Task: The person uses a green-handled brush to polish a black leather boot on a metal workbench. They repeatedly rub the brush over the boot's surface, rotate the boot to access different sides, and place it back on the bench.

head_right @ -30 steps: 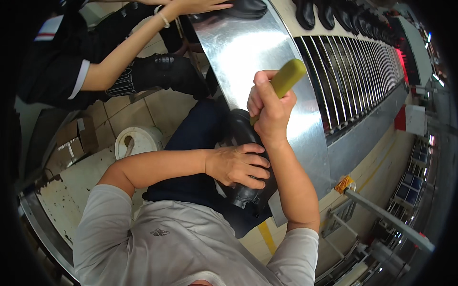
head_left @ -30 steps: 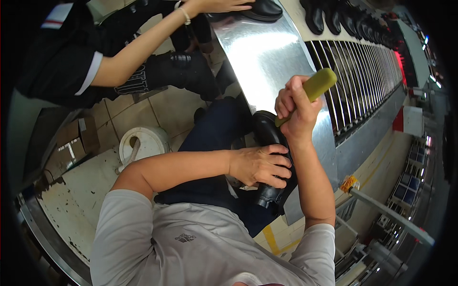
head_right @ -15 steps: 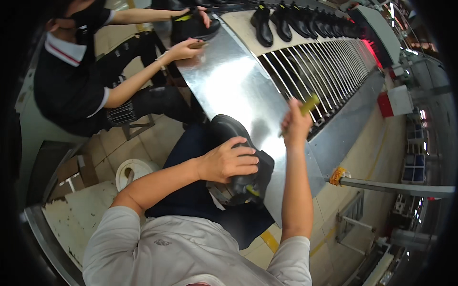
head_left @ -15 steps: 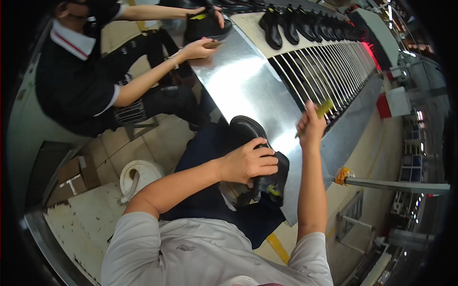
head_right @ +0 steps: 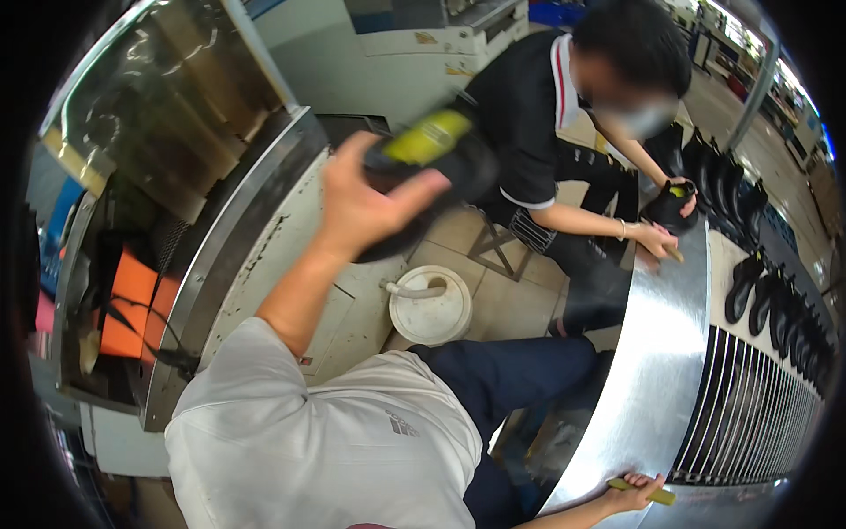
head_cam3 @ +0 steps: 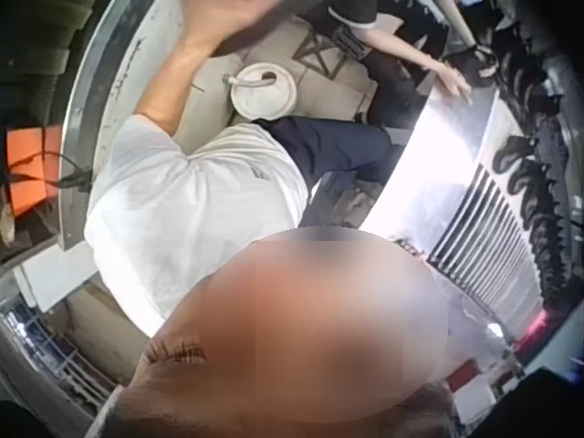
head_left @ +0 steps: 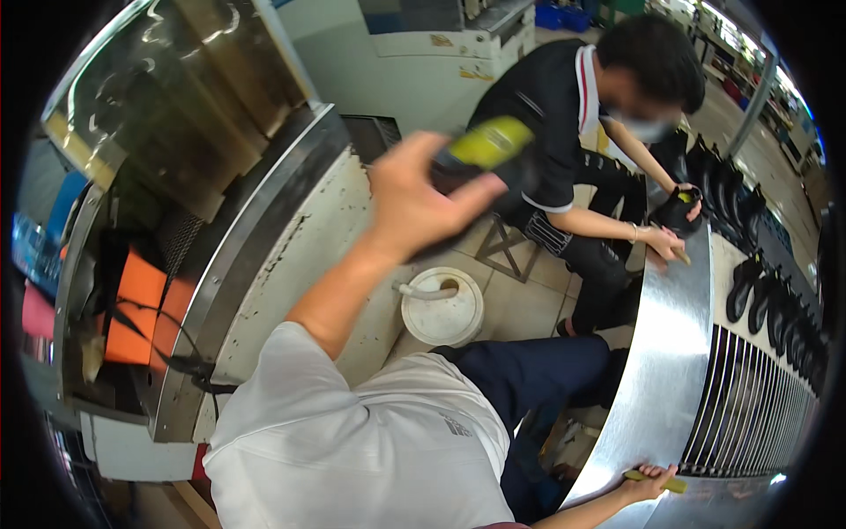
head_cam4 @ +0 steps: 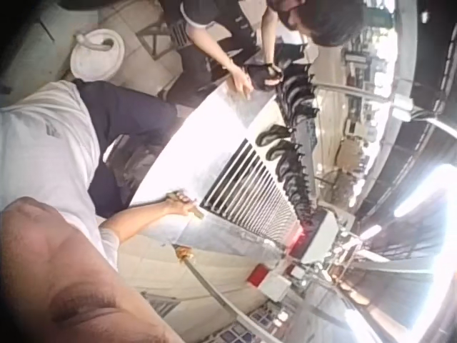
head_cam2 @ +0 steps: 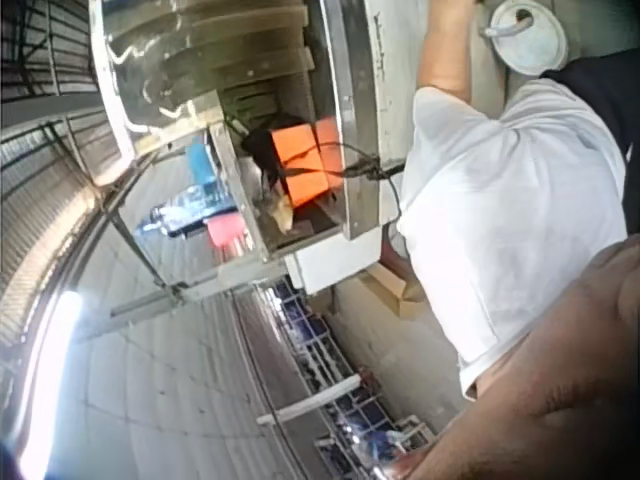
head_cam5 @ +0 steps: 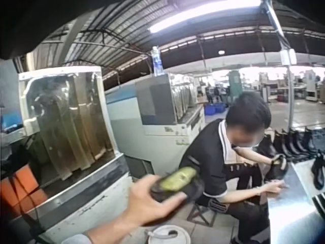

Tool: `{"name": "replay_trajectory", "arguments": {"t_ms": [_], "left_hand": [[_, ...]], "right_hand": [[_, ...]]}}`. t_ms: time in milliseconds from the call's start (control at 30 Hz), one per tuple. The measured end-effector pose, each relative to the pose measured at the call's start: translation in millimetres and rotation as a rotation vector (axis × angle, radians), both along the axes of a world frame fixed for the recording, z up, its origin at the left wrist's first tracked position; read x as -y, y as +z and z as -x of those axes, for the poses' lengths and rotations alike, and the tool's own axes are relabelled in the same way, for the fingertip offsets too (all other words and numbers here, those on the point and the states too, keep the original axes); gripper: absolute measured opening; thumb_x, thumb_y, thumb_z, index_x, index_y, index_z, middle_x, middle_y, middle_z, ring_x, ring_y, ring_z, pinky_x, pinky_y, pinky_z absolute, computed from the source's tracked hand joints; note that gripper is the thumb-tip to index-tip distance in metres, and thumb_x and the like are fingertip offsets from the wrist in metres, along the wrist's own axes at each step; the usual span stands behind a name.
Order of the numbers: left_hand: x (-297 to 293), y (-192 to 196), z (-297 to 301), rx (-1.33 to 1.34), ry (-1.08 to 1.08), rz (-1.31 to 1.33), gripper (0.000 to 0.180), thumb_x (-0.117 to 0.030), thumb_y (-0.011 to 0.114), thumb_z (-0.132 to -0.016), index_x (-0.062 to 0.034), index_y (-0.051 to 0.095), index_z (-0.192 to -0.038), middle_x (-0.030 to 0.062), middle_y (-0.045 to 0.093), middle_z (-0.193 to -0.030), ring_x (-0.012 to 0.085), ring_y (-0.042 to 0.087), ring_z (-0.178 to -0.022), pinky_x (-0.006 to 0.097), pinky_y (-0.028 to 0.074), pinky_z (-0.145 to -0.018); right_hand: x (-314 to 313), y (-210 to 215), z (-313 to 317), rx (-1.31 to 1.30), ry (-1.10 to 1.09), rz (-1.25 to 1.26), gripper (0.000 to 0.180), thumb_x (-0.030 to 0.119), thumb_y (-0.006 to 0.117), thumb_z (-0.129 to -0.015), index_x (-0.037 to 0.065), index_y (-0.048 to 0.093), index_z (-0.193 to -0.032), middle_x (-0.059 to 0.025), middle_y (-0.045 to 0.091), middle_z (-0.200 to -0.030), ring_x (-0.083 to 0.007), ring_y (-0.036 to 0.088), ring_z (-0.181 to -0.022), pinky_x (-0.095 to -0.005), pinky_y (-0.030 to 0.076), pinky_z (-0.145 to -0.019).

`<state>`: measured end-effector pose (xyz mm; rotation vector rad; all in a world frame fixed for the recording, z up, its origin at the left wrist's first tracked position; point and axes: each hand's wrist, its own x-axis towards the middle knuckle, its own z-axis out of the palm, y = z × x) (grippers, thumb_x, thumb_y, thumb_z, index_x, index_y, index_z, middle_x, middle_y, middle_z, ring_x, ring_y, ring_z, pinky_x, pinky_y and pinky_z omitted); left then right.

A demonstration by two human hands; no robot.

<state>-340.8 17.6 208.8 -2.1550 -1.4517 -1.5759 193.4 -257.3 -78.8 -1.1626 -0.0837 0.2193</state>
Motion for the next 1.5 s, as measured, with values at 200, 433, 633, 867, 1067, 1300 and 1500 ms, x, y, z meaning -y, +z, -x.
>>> {"name": "replay_trajectory", "arguments": {"t_ms": [200,433,633,867,1067,1300,1500], "left_hand": [[42.5,95.4,115.8,-0.089,0.905,-0.250,0.058,-0.053,0.084,-0.072,-0.0035,0.075,-0.102,0.0180,0.076,-0.097,0.0383,0.073,-0.094,0.046,0.057,-0.083],[53.2,100.4,283.2,-0.161,1.517,0.272,0.063,-0.058,0.081,-0.073,-0.0069,0.075,-0.109,0.0188,0.075,-0.112,0.0386,0.071,-0.106,0.049,0.057,-0.090],[74.6,124.7,412.8,0.168,0.568,0.597,0.054,-0.015,0.090,-0.071,-0.0008,0.072,-0.120,0.0077,0.075,-0.112,0.0212,0.071,-0.102,0.034,0.052,-0.097],[51.7,106.6,400.2,0.380,0.508,0.426,0.083,-0.026,0.090,-0.077,-0.0030,0.051,-0.146,0.0107,0.063,-0.135,0.0243,0.059,-0.126,0.035,0.044,-0.109],[15.2,80.6,360.6,0.302,1.252,-0.230,0.079,-0.072,0.074,-0.079,-0.0020,0.074,-0.117,0.0194,0.075,-0.114,0.0340,0.068,-0.115,0.046,0.050,-0.099],[-28.2,84.5,368.2,0.618,0.204,-0.180,0.060,-0.057,0.068,-0.095,0.0026,0.074,-0.100,0.0058,0.071,-0.096,0.0173,0.062,-0.088,0.032,0.049,-0.087],[-59.6,87.3,390.3,0.703,0.341,-0.189,0.077,-0.069,0.065,-0.091,0.0049,0.072,-0.110,0.0099,0.068,-0.103,0.0191,0.061,-0.090,0.033,0.049,-0.086]], "right_hand": [[9.6,0.2,1.5,0.028,0.043,-0.020,0.026,0.030,0.068,-0.101,0.006,0.061,-0.096,0.0040,0.036,-0.057,-0.0071,0.035,-0.046,-0.0253,0.032,-0.043],[9.7,7.0,4.5,0.032,0.040,0.024,0.024,0.028,0.066,-0.102,0.006,0.062,-0.111,0.0044,0.038,-0.059,-0.0070,0.036,-0.045,-0.0247,0.034,-0.043],[15.6,-3.4,-2.2,0.004,0.068,0.008,0.025,0.028,0.065,-0.103,0.005,0.061,-0.114,0.0046,0.035,-0.060,-0.0067,0.034,-0.047,-0.0247,0.033,-0.043],[15.0,3.0,5.5,0.024,0.069,0.055,0.026,0.026,0.063,-0.104,0.003,0.061,-0.116,0.0043,0.033,-0.062,-0.0063,0.033,-0.049,-0.0237,0.032,-0.046],[17.2,2.1,0.1,0.017,0.085,0.041,0.023,0.025,0.064,-0.103,0.004,0.062,-0.113,0.0043,0.034,-0.061,-0.0065,0.034,-0.049,-0.0235,0.032,-0.046],[11.8,7.3,8.1,0.000,0.065,0.035,0.022,0.026,0.066,-0.102,0.005,0.064,-0.104,0.0044,0.035,-0.060,-0.0066,0.035,-0.048,-0.0236,0.033,-0.045],[11.0,12.7,16.8,-0.051,0.065,-0.005,0.029,0.032,0.072,-0.096,0.009,0.059,-0.084,0.0008,0.044,-0.056,-0.0131,0.041,-0.044,-0.0316,0.042,-0.045]]}}
